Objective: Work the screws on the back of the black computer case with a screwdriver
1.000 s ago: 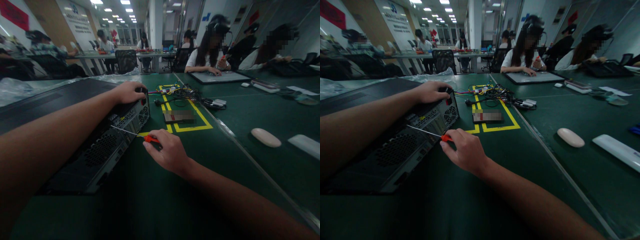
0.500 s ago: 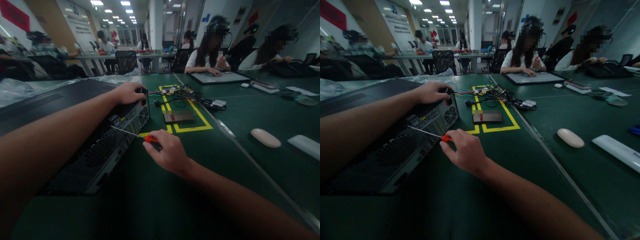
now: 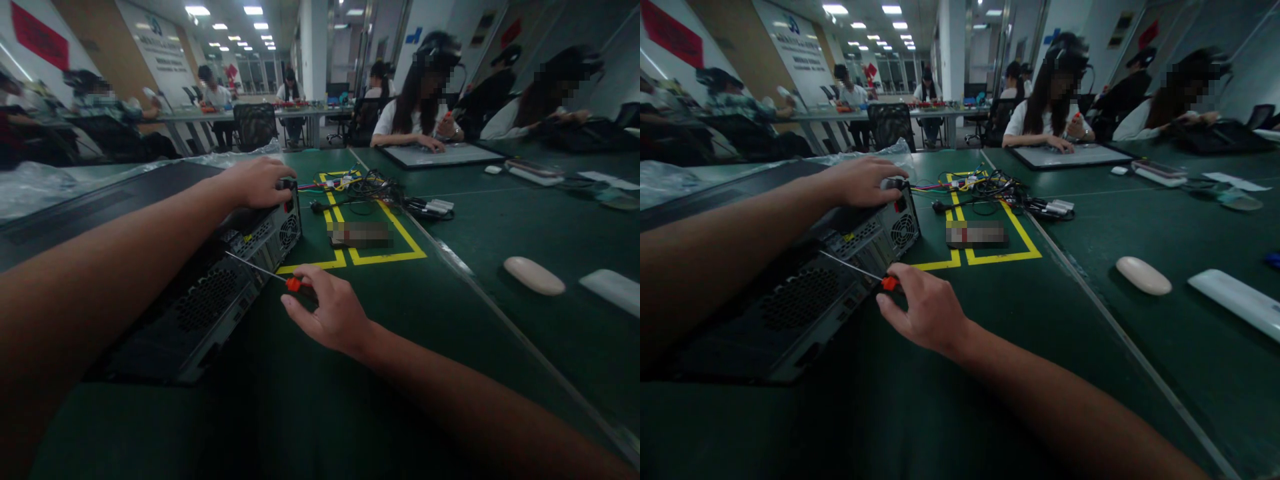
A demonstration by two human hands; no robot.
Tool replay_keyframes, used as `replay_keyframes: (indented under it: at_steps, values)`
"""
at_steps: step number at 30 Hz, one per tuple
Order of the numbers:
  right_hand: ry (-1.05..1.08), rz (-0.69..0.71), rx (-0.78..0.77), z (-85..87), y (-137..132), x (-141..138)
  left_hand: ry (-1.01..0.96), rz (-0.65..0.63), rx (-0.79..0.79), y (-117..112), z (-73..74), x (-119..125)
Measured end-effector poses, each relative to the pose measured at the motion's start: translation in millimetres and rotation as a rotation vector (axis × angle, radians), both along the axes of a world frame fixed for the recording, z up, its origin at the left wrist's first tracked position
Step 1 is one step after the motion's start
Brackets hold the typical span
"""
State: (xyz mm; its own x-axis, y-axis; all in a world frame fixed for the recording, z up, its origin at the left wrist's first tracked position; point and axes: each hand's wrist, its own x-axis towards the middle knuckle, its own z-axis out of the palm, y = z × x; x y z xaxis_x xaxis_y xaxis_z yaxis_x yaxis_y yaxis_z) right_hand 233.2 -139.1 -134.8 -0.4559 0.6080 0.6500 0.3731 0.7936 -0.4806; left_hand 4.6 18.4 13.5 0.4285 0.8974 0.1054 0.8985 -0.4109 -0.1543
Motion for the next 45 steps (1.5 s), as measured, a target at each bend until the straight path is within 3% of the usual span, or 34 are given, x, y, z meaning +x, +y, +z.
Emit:
replay_keyframes:
  at_steps: [6,11,15,19,22,27,33,45]
  values:
    - [0.012,0.012,0.04,-12.9,4.0,-2.1,0.134,-0.049,-0.045,-17.2,21.5,11.1]
    - [0.064,0.013,0.08,-17.1,5.8,0.2,0.139,0.055,0.04,-24.3,32.7,-3.6]
    - [0.075,-0.028,0.069,-17.2,5.8,2.7,0.071,0.201,0.093,-21.9,19.9,-22.8]
    - [0.088,-0.038,0.046,-20.2,5.5,-0.6,-0.079,0.238,0.091,-19.0,-2.2,-33.4]
    - [0.11,-0.044,0.028,-25.2,4.7,-5.8,-0.139,0.247,0.105,-17.2,-10.5,-34.4]
    - [0.135,-0.044,0.042,-31.9,4.8,-7.4,-0.185,0.285,0.084,-10.6,-12.1,-33.6]
    - [0.104,-0.033,0.066,-32.5,8.5,-3.0,-0.191,0.244,0.073,-3.0,-13.5,-37.4]
    - [0.049,-0.033,0.068,-27.7,8.9,-5.1,-0.25,0.235,0.096,-6.9,-16.9,-38.1]
